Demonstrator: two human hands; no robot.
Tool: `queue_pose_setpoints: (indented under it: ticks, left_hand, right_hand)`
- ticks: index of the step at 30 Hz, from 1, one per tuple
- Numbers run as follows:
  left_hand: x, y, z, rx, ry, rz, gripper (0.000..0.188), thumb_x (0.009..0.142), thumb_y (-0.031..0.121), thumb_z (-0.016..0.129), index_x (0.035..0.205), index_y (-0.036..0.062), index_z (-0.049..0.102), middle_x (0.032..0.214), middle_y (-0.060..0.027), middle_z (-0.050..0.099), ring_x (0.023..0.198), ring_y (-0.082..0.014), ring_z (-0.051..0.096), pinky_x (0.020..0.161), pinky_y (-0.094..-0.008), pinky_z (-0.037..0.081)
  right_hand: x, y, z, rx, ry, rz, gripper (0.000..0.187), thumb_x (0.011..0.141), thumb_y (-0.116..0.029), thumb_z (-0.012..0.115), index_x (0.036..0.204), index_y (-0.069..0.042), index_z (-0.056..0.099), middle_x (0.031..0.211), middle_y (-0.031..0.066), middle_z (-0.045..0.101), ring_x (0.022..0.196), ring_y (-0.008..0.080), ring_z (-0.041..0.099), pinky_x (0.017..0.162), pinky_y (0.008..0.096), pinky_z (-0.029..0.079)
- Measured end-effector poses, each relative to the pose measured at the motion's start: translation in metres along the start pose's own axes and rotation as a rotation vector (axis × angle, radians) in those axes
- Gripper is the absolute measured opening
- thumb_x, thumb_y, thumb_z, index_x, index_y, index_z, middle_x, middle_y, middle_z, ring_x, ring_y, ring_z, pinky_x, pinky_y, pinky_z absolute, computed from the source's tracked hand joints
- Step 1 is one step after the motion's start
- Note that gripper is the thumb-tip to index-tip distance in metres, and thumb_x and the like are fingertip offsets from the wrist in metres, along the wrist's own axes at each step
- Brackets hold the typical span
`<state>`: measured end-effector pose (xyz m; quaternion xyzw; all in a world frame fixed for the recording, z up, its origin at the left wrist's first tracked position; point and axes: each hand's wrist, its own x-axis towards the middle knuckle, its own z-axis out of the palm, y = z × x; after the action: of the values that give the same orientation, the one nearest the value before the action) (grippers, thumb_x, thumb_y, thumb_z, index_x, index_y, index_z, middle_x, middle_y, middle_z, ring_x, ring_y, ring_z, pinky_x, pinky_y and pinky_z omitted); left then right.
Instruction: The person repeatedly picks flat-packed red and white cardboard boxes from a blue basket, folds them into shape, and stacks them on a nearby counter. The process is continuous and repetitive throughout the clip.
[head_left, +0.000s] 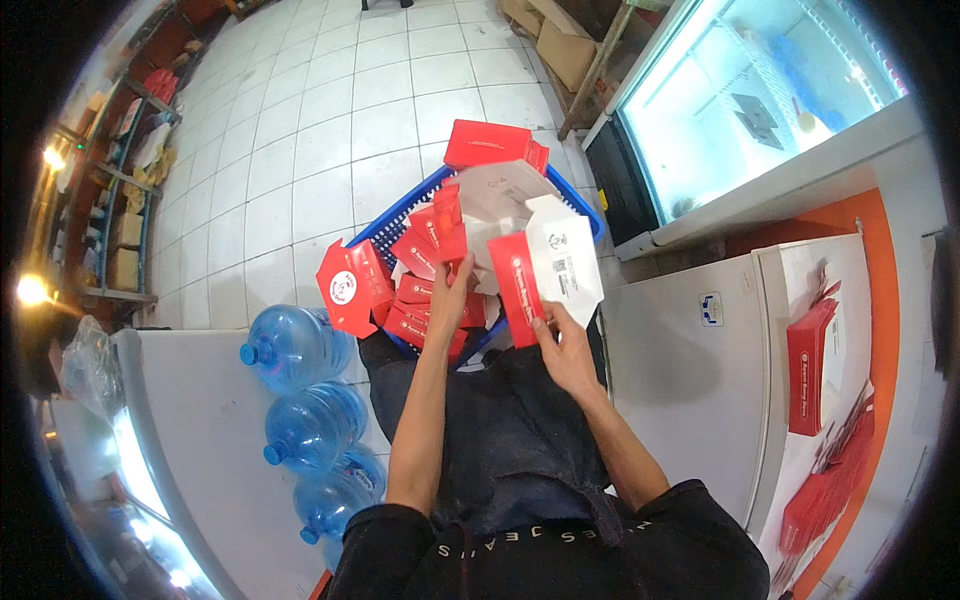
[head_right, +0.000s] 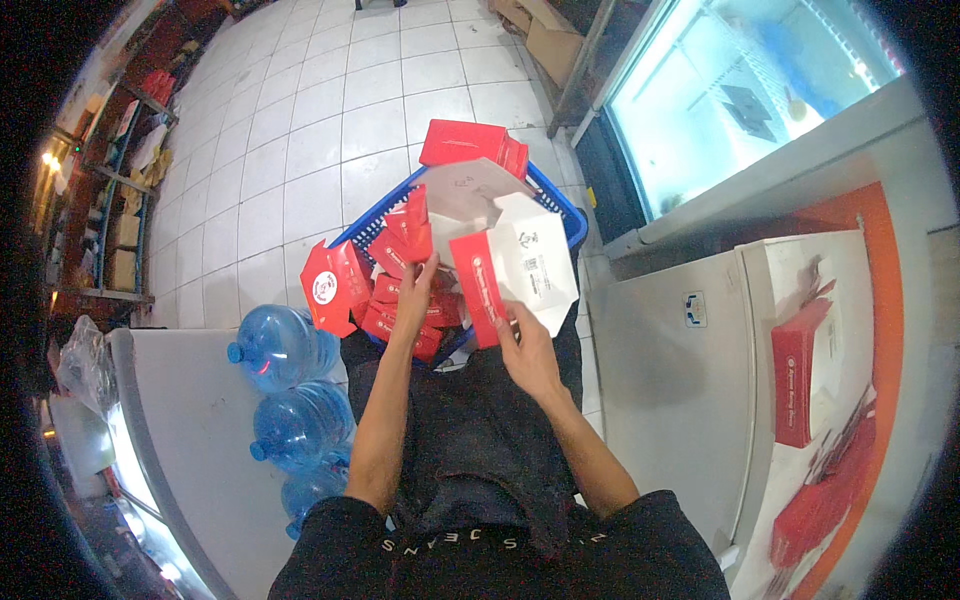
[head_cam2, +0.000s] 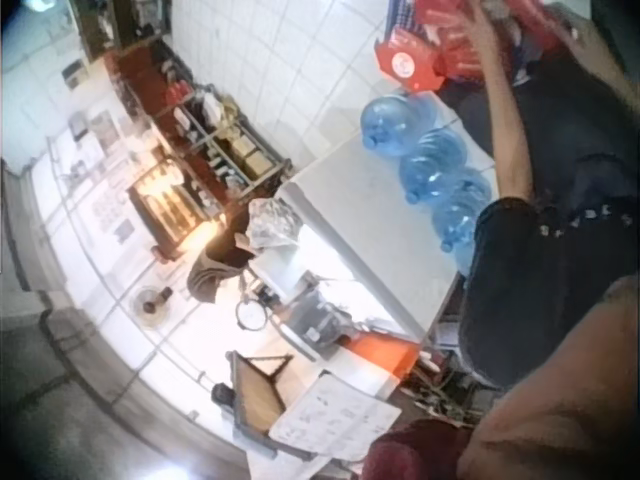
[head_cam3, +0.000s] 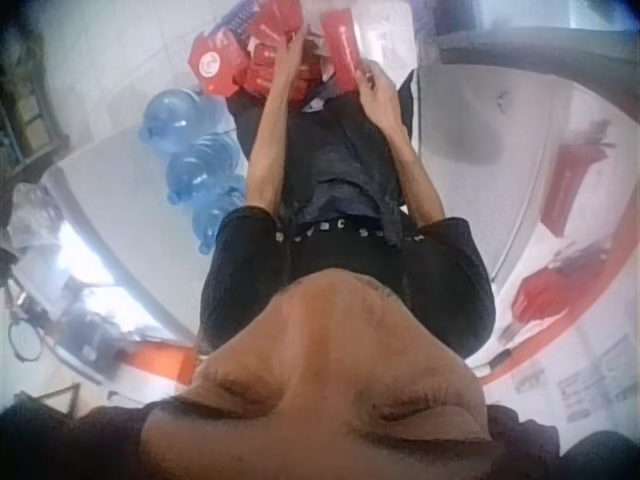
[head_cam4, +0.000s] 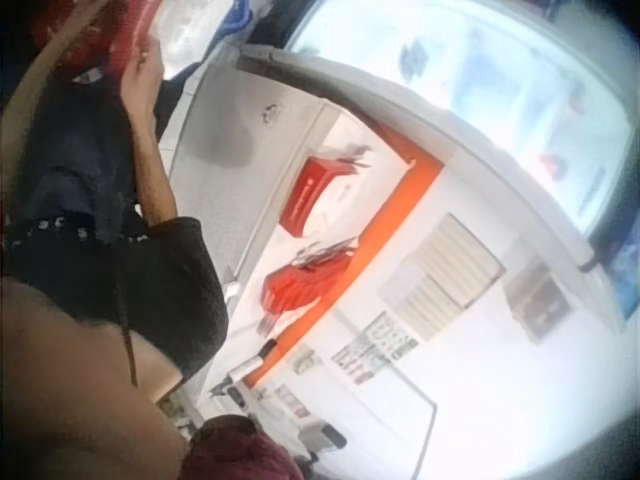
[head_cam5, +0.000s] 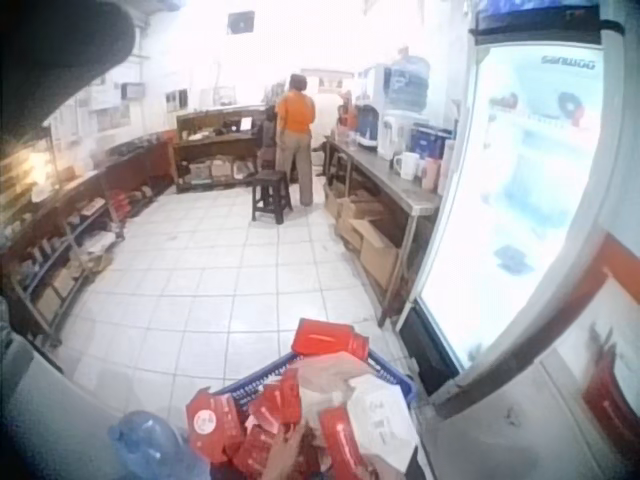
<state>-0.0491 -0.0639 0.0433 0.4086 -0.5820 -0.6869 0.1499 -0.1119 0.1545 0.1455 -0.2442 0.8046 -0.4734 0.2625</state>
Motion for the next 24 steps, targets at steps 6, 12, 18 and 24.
queue_pose_setpoints:
  ticks: [6,12,18,24]
  left_hand:
    - [0.04,-0.006,0.007,0.189,0.133,0.003,0.064,0.1,0.052,0.063,0.129,-0.0062,0.061,0.104,-0.0122,0.07,0.085,-0.021,0.068,0.07,-0.0374,0.053]
    - [-0.057,0.077,0.014,-0.368,-0.292,-0.101,0.067,0.098,0.046,0.068,0.142,-0.0025,0.055,0.118,-0.0148,0.069,0.103,-0.0209,0.067,0.09,-0.035,0.052]
    - [-0.102,0.049,-0.016,0.061,-0.597,-0.148,0.079,0.086,0.021,0.075,0.158,0.0071,0.043,0.143,-0.0137,0.059,0.128,-0.0228,0.056,0.107,-0.0344,0.044]
    - [-0.115,-0.011,0.012,0.039,-0.708,-0.156,0.085,0.081,0.016,0.069,0.16,0.0012,0.039,0.144,-0.0175,0.058,0.117,-0.0212,0.06,0.093,-0.0314,0.053]
  right_hand:
    - [0.0,-0.019,-0.024,-0.078,0.133,-0.149,0.029,0.103,-0.015,0.059,0.125,0.002,0.063,0.109,0.019,0.073,0.088,0.0314,0.07,0.08,0.0406,0.055]
    - [-0.043,-0.013,-0.045,-0.477,-0.058,-0.46,0.034,0.09,-0.007,0.065,0.124,-0.008,0.069,0.099,0.0113,0.066,0.095,0.0346,0.063,0.085,0.0469,0.045]
    - [-0.075,-0.015,-0.06,-0.41,-0.318,-0.398,0.042,0.097,-0.017,0.065,0.138,-0.012,0.064,0.127,0.0141,0.066,0.114,0.0343,0.064,0.097,0.047,0.046]
    - [-0.041,0.022,-0.044,-0.628,0.041,-0.249,0.071,0.1,-0.039,0.065,0.157,-0.005,0.041,0.163,0.03,0.034,0.135,0.046,0.054,0.113,0.0496,0.041]
